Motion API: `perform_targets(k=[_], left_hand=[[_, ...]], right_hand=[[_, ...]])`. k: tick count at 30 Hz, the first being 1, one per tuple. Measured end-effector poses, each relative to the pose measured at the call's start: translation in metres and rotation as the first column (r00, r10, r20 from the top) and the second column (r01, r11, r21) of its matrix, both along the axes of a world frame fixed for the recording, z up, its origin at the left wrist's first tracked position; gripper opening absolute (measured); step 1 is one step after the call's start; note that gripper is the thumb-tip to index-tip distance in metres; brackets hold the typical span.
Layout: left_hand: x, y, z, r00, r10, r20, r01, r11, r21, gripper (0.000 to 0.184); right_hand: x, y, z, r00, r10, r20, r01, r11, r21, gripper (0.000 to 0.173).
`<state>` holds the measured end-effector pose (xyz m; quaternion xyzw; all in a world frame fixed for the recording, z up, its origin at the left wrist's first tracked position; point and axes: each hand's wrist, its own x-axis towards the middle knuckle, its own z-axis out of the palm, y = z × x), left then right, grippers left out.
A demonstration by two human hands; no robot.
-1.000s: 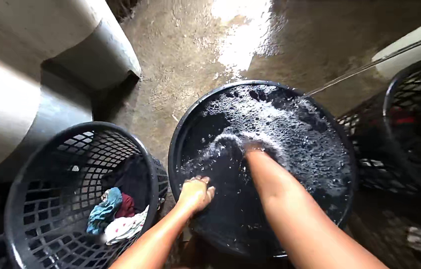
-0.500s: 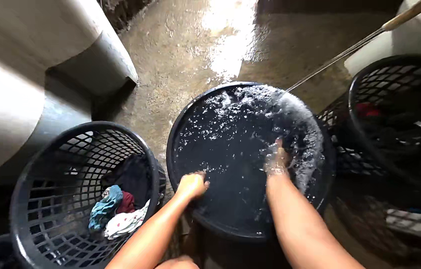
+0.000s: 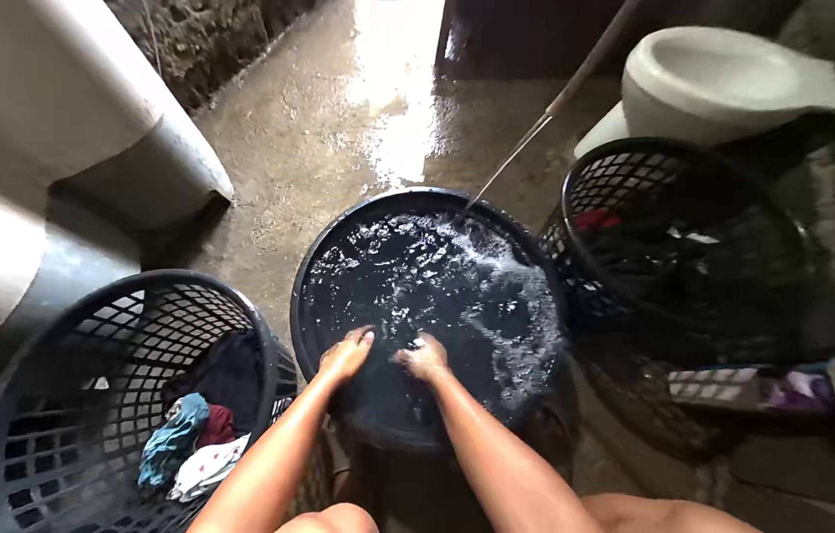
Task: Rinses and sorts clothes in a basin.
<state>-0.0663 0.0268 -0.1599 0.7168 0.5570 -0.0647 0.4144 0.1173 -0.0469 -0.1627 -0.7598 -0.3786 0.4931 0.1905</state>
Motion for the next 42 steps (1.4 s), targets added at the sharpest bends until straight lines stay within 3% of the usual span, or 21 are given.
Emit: perform_targets(k=[3, 6, 8, 10, 11, 13, 16, 17, 19, 23, 27, 30, 33, 35, 37, 39, 42], left_hand=[[0.006, -0.006, 0.000, 0.898, 0.183, 0.400, -0.150, 0.982, -0.115, 0.055], [0.019, -0.023, 0.019, 0.773, 0.427, 0.468, -0.332, 0.902, -0.276, 0.041], [0.031, -0.023, 0.032, 0.548, 0.638, 0.541, -0.447, 0.770, -0.455, 0.037], [0.040, -0.010, 0.047, 0.241, 0.763, 0.600, -0.335, 0.645, -0.687, 0.063], [0.043, -0.005, 0.055, 0.162, 0.778, 0.607, -0.265, 0.627, -0.733, 0.073], [0.048, 0.002, 0.063, 0.223, 0.707, 0.671, -0.215, 0.707, -0.673, 0.076], [0.046, 0.010, 0.057, 0.586, 0.438, 0.682, -0.226, 0.896, -0.381, 0.035], [0.044, 0.012, 0.054, 0.668, 0.350, 0.657, -0.211, 0.935, -0.283, 0.032], [0.039, 0.016, 0.044, 0.735, 0.271, 0.622, -0.206, 0.963, -0.176, 0.034], [0.035, 0.019, 0.012, 0.824, 0.278, 0.493, -0.238, 0.961, -0.144, 0.039], [0.043, 0.009, -0.015, 0.980, 0.171, 0.099, -0.162, 0.982, -0.095, 0.049], [0.052, -0.002, -0.019, 0.986, 0.163, 0.020, -0.160, 0.983, -0.088, 0.045], [0.063, -0.009, 0.013, 0.968, 0.036, 0.248, -0.047, 0.998, 0.038, 0.041], [0.071, -0.010, 0.046, 0.863, -0.054, 0.502, -0.006, 0.993, 0.117, 0.033], [0.079, -0.014, 0.078, 0.699, -0.148, 0.700, -0.010, 0.976, 0.216, 0.026], [0.086, -0.012, 0.097, 0.589, -0.305, 0.748, -0.011, 0.923, 0.385, 0.027], [0.093, -0.011, 0.117, 0.492, -0.388, 0.780, 0.029, 0.902, 0.430, 0.017]], right_hand=[[-0.001, 0.021, 0.051, 0.950, 0.070, -0.303, 0.007, 0.969, 0.245, 0.030], [0.008, 0.029, 0.124, 0.848, 0.209, -0.486, 0.024, 0.903, 0.429, 0.018], [0.015, 0.027, 0.157, 0.813, 0.285, -0.508, 0.015, 0.861, 0.508, 0.025], [0.021, 0.025, 0.168, 0.838, 0.291, -0.461, -0.002, 0.847, 0.532, 0.037], [0.025, 0.024, 0.166, 0.876, 0.275, -0.396, -0.025, 0.846, 0.533, 0.041], [0.036, 0.021, 0.153, 0.947, 0.218, -0.236, -0.070, 0.857, 0.510, 0.039], [0.056, 0.023, 0.118, 0.994, 0.007, -0.110, 0.032, 0.934, 0.356, 0.032], [0.062, 0.026, 0.104, 0.995, -0.059, -0.074, 0.078, 0.958, 0.275, 0.033], [0.072, 0.031, 0.070, 0.994, -0.100, -0.036, 0.105, 0.979, 0.176, 0.034], [0.067, 0.024, 0.003, 0.997, 0.013, -0.077, 0.000, 0.986, 0.165, 0.031], [0.051, 0.002, -0.012, 0.995, 0.094, -0.030, -0.094, 0.996, 0.004, 0.043], [0.048, -0.010, -0.027, 0.990, 0.114, -0.088, -0.119, 0.992, -0.051, 0.050], [0.050, -0.011, -0.031, 0.923, 0.000, -0.384, -0.004, 1.000, -0.010, 0.056], [0.057, -0.011, -0.016, 0.758, 0.056, -0.649, 0.040, 0.991, 0.131, 0.073], [0.057, -0.001, 0.005, 0.509, 0.261, -0.820, 0.102, 0.928, 0.359, 0.081], [0.056, 0.009, 0.044, 0.427, 0.367, -0.826, 0.098, 0.890, 0.446, 0.067], [0.060, 0.011, 0.091, 0.490, 0.375, -0.787, 0.047, 0.890, 0.454, 0.041]])
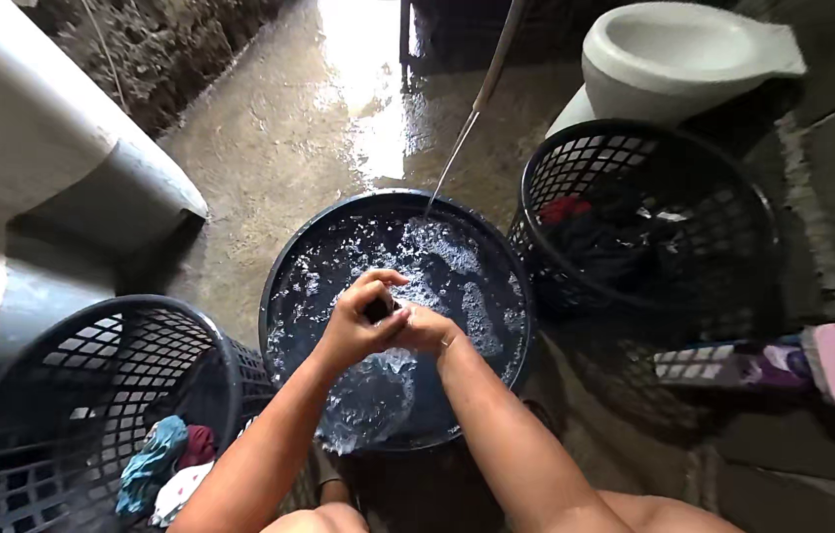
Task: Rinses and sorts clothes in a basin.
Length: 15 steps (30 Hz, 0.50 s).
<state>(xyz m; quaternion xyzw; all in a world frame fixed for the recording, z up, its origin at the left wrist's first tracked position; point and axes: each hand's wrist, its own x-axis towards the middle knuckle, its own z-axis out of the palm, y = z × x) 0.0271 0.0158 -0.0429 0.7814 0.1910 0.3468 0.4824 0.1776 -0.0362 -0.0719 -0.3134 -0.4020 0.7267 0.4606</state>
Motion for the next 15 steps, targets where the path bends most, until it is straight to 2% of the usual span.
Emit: perform_targets(k=[1, 3, 5, 6, 7, 11, 15], left_hand=[[0.002, -0.002, 0.005, 1.000, -0.029, 0.005, 0.029, 0.997, -0.066, 0.016], [0.003, -0.005, 0.011, 0.998, -0.019, -0.058, 0.005, 0.972, -0.236, 0.035], [0.003, -0.006, 0.008, 0.995, 0.052, -0.090, -0.081, 0.926, -0.368, 0.027], [0.002, -0.006, 0.003, 0.994, 0.078, -0.078, -0.102, 0.912, -0.397, 0.020], [0.002, -0.006, -0.001, 0.993, 0.099, -0.065, -0.118, 0.905, -0.410, 0.019], [0.001, -0.009, -0.008, 0.985, 0.157, -0.074, -0.173, 0.892, -0.418, 0.033], [0.004, -0.014, -0.006, 0.981, 0.189, 0.053, -0.118, 0.783, -0.611, 0.046]], right_hand=[[0.002, 0.002, 0.004, 0.999, 0.030, 0.045, -0.031, 0.999, 0.016, 0.038], [0.002, 0.004, 0.006, 0.978, 0.108, 0.178, -0.112, 0.994, 0.014, 0.032], [-0.005, 0.003, 0.008, 0.961, 0.163, 0.224, -0.160, 0.987, -0.032, 0.011], [-0.009, 0.002, 0.008, 0.959, 0.182, 0.216, -0.176, 0.983, -0.044, 0.008], [-0.012, 0.001, 0.006, 0.960, 0.190, 0.206, -0.183, 0.982, -0.053, 0.008], [-0.019, 0.000, -0.005, 0.952, 0.167, 0.258, -0.163, 0.986, -0.037, 0.006], [-0.021, 0.000, -0.006, 0.904, 0.152, 0.399, -0.155, 0.988, -0.026, 0.009]])
